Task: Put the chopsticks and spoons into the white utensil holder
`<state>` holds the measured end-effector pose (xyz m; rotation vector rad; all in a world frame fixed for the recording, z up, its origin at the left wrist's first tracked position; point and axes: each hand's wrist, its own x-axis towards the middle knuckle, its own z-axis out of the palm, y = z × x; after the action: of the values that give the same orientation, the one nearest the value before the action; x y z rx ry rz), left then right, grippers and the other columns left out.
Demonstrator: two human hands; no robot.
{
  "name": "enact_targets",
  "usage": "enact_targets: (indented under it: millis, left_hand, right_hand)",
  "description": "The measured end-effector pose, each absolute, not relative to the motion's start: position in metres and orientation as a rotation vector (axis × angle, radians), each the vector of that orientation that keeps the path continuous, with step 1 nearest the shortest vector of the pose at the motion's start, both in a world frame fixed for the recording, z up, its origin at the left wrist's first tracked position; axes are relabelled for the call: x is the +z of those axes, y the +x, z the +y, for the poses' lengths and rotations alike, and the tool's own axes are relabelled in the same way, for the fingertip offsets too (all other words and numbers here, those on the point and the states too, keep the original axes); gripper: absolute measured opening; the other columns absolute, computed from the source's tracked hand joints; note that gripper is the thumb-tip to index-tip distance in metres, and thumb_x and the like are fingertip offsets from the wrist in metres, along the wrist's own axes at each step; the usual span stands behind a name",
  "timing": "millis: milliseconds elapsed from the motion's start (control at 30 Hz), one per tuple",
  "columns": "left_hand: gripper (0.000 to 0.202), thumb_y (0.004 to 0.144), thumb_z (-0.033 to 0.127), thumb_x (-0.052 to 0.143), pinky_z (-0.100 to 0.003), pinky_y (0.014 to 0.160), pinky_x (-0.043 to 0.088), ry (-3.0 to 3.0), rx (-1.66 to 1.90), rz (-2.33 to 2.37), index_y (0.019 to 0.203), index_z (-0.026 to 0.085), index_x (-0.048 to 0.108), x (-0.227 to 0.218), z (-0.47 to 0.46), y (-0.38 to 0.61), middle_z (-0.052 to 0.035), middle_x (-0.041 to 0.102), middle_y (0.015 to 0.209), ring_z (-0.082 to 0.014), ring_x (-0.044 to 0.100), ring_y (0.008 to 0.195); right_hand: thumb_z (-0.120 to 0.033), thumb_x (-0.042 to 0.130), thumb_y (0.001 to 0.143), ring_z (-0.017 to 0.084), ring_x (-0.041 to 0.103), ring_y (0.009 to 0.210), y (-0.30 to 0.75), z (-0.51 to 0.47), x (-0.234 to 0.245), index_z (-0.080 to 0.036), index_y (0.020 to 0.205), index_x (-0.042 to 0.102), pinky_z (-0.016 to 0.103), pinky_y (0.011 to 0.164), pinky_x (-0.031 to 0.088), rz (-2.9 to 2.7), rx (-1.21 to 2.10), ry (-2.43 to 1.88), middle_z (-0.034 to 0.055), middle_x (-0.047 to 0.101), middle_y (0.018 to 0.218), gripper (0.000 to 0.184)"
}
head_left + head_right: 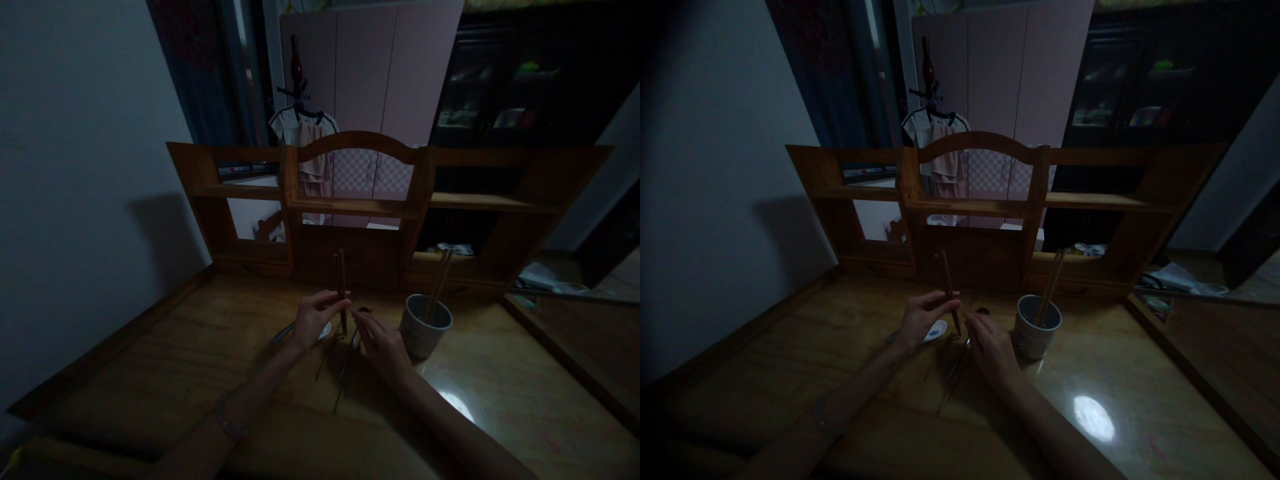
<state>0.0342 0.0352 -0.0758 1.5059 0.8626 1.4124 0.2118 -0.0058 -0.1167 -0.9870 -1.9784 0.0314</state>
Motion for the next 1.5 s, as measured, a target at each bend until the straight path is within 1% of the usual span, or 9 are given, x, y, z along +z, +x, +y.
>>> enact_targets:
  millis: [200, 367, 533, 667, 867, 1033, 1233, 1367, 1500]
  left_hand:
    - [0.022, 0.074, 0.034, 0.074, -0.029, 0.083, 0.053, 1.575, 1.389, 0.884, 0.092, 0.020, 0.076, -0.078, 0.035, 0.038, -0.0049, 0.073, 0.095, -0.0208, 0.068, 0.090]
    - [0.025, 0.072, 0.033, 0.075, -0.033, 0.090, 0.052, 1.456, 1.372, 0.877, 0.092, 0.017, 0.074, -0.084, 0.038, 0.041, -0.0071, 0.074, 0.097, -0.0219, 0.069, 0.093]
    - [0.028, 0.074, 0.034, 0.074, -0.035, 0.092, 0.052, 1.507, 1.358, 0.887, 0.098, 0.019, 0.074, -0.085, 0.033, 0.042, -0.0063, 0.074, 0.100, -0.0231, 0.068, 0.096]
    - [0.026, 0.075, 0.035, 0.073, -0.032, 0.090, 0.053, 1.586, 1.346, 0.911, 0.097, 0.021, 0.075, -0.086, 0.031, 0.042, -0.0047, 0.074, 0.099, -0.0221, 0.069, 0.094]
    - [0.027, 0.074, 0.036, 0.074, -0.030, 0.086, 0.054, 1.590, 1.329, 0.915, 0.095, 0.019, 0.075, -0.091, 0.036, 0.041, -0.0047, 0.074, 0.097, -0.0212, 0.069, 0.092]
    - [0.027, 0.077, 0.038, 0.071, -0.027, 0.081, 0.054, 1.707, 1.340, 0.940, 0.098, 0.021, 0.075, -0.092, 0.038, 0.039, -0.0050, 0.073, 0.096, -0.0198, 0.068, 0.090]
    - [0.025, 0.078, 0.037, 0.071, -0.028, 0.083, 0.053, 1.722, 1.375, 0.945, 0.097, 0.021, 0.075, -0.092, 0.035, 0.039, -0.0049, 0.073, 0.094, -0.0200, 0.068, 0.090]
    - [0.021, 0.079, 0.036, 0.071, -0.027, 0.081, 0.053, 1.787, 1.410, 0.956, 0.094, 0.022, 0.075, -0.090, 0.031, 0.040, -0.0040, 0.072, 0.094, -0.0195, 0.067, 0.088]
    - [0.021, 0.079, 0.036, 0.071, -0.026, 0.080, 0.052, 1.818, 1.395, 0.948, 0.093, 0.022, 0.076, -0.089, 0.030, 0.040, -0.0042, 0.073, 0.093, -0.0193, 0.067, 0.088]
  right_hand:
    - [-0.018, 0.048, 0.098, 0.020, 0.064, 0.097, 0.210, -0.002, -0.127, -0.022, 0.125, 0.057, 0.033, 0.086, 0.053, -1.982, 0.049, -1.046, 0.0065, 0.065, 0.114, 0.029]
    - [-0.018, 0.051, 0.097, 0.020, 0.065, 0.099, 0.208, -0.003, -0.128, -0.024, 0.125, 0.058, 0.032, 0.086, 0.052, -1.951, 0.145, -1.116, 0.0047, 0.066, 0.115, 0.030]
    - [-0.021, 0.052, 0.097, 0.021, 0.067, 0.092, 0.209, -0.005, -0.123, -0.023, 0.118, 0.062, 0.031, 0.079, 0.052, -1.883, 0.187, -1.174, 0.0046, 0.069, 0.108, 0.024]
    - [-0.021, 0.049, 0.097, 0.021, 0.068, 0.088, 0.210, -0.008, -0.120, -0.022, 0.114, 0.063, 0.030, 0.078, 0.051, -1.869, 0.210, -1.182, 0.0051, 0.070, 0.104, 0.023]
    - [-0.019, 0.049, 0.095, 0.021, 0.067, 0.092, 0.209, -0.010, -0.122, -0.022, 0.118, 0.062, 0.029, 0.080, 0.050, -1.863, 0.261, -1.179, 0.0050, 0.069, 0.106, 0.026]
    - [-0.017, 0.049, 0.094, 0.021, 0.066, 0.092, 0.208, -0.010, -0.121, -0.023, 0.116, 0.063, 0.029, 0.082, 0.049, -1.873, 0.288, -1.184, 0.0046, 0.069, 0.105, 0.026]
    - [-0.016, 0.050, 0.093, 0.021, 0.066, 0.092, 0.209, -0.010, -0.119, -0.024, 0.118, 0.062, 0.029, 0.080, 0.049, -1.873, 0.324, -1.165, 0.0036, 0.069, 0.106, 0.029]
    - [-0.016, 0.050, 0.092, 0.022, 0.065, 0.097, 0.211, -0.009, -0.121, -0.024, 0.121, 0.061, 0.030, 0.083, 0.049, -1.856, 0.343, -1.119, 0.0047, 0.068, 0.110, 0.031]
    - [-0.017, 0.050, 0.093, 0.022, 0.065, 0.096, 0.211, -0.008, -0.122, -0.026, 0.122, 0.060, 0.031, 0.083, 0.049, -1.852, 0.336, -1.128, 0.0033, 0.068, 0.109, 0.032]
